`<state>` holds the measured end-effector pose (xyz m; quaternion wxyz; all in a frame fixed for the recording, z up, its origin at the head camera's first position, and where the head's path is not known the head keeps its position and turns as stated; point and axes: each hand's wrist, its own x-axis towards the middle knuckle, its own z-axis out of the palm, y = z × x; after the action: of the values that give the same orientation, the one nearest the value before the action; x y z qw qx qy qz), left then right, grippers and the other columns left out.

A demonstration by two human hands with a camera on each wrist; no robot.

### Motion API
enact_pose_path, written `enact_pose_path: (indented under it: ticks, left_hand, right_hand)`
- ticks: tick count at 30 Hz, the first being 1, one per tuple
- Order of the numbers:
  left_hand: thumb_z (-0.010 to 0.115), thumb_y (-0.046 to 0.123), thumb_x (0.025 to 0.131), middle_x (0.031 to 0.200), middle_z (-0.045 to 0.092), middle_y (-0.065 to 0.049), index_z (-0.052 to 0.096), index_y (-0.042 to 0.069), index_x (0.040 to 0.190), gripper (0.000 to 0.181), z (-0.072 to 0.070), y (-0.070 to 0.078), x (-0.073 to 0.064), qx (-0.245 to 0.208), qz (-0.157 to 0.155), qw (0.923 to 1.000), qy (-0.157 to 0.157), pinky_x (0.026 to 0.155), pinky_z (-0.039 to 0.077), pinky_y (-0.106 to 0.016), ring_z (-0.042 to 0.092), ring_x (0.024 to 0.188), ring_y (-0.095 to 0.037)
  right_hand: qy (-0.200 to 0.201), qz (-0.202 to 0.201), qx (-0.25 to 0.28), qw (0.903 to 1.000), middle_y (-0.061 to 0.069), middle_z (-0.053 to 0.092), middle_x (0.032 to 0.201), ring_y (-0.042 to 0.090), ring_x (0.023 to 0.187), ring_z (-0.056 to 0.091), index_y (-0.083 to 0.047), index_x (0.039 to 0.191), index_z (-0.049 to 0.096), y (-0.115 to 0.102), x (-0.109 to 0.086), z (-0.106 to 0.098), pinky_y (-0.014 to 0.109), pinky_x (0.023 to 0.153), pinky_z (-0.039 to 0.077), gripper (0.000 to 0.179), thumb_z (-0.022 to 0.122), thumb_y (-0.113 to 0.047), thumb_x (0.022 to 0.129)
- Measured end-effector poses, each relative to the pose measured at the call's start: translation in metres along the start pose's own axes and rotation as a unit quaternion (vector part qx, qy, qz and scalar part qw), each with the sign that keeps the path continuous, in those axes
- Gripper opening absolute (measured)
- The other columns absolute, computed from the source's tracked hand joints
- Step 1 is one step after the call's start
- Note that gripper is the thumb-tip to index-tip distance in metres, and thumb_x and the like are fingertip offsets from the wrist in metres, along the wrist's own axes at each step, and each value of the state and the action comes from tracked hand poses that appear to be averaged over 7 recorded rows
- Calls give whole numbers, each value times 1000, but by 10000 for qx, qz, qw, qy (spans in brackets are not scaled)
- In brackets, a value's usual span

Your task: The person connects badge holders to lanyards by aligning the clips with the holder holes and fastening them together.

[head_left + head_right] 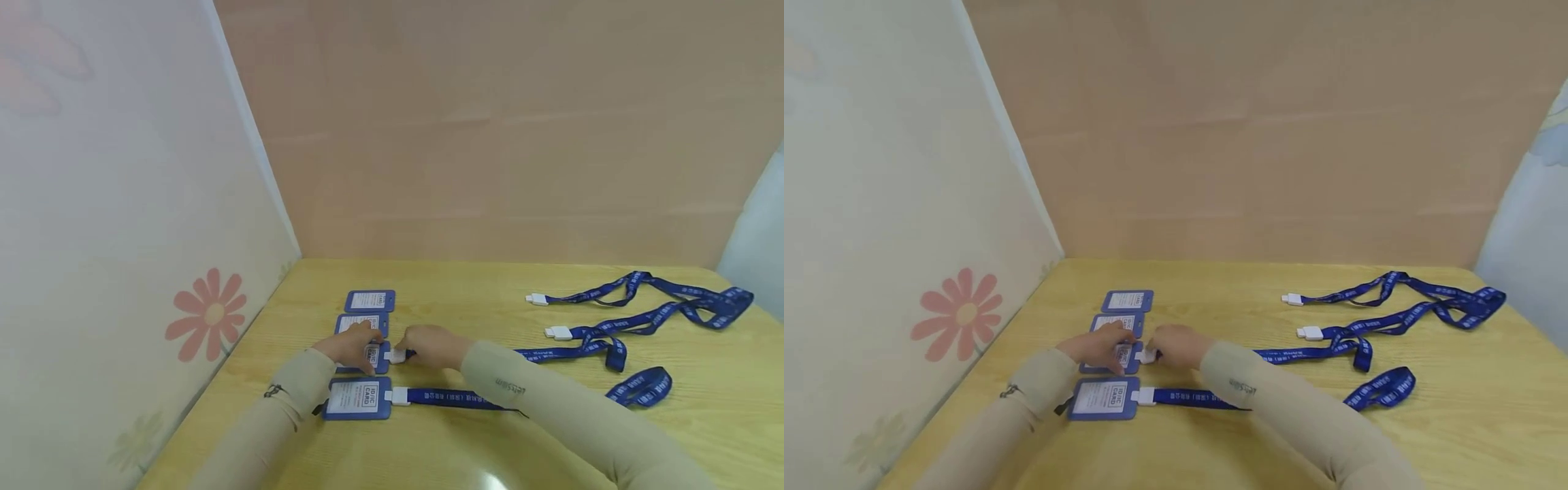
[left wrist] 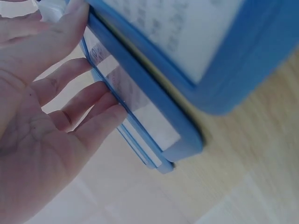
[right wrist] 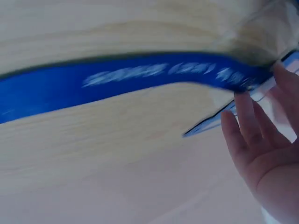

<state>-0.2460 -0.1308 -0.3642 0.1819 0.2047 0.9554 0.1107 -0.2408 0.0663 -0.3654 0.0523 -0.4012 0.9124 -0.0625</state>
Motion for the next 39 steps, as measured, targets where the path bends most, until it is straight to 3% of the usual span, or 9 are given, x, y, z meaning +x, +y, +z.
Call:
enact_pose_path:
  ticks: [4,9,14,18,27,34,39]
  left_hand:
    - [80,23,73,127,48,-11,57,13,121,54,7,-7,-5,13,47,10000,22,102,42,-48,46,119,-27]
    - [80,23,73,138,43,-18,57,12,123,56,6,-10,-13,40,21,10000,-32,106,38,-52,41,129,-34]
    - [80,23,71,141,42,-18,57,13,123,58,2,-5,-20,90,-86,9998,-153,108,35,-53,40,131,-35]
    - [81,23,70,140,43,-17,57,13,122,58,-1,-2,-24,125,-138,9997,-165,107,37,-52,43,129,-34]
    - [81,24,71,126,53,-11,56,12,123,58,-12,-6,-17,69,96,9999,-88,104,42,-47,51,119,-29]
    - [73,24,80,129,51,-16,54,6,125,52,-26,-12,-8,-219,411,9978,470,103,43,-48,50,121,-33]
    - [68,26,84,130,51,-17,53,4,127,50,-31,-16,1,-276,457,9959,732,105,40,-49,47,124,-35]
  right_hand:
    - [297,324,-45,9990,13,65,113,27,101,63,-5,117,64,25,-23,-4,37,86,55,34,67,-14,85]
    - [635,904,-138,9938,18,65,112,33,100,63,0,115,63,73,-65,-18,44,84,54,33,66,-13,85]
    - [554,1418,26,9883,20,65,110,35,98,62,3,115,62,122,-112,-24,46,83,53,35,67,-14,84]
    - [332,1713,340,9841,21,65,110,37,101,60,5,114,61,148,-139,-24,48,85,52,38,67,-17,84]
    - [117,1936,739,9782,25,62,114,42,105,58,7,117,58,164,-159,-23,52,86,50,48,69,-24,82]
    - [146,1922,555,9797,22,65,106,39,99,61,6,110,62,170,-167,-21,50,82,52,42,72,-22,80]
    - [160,1991,671,9775,18,66,104,36,97,62,4,109,63,177,-174,-16,48,81,53,40,73,-21,79]
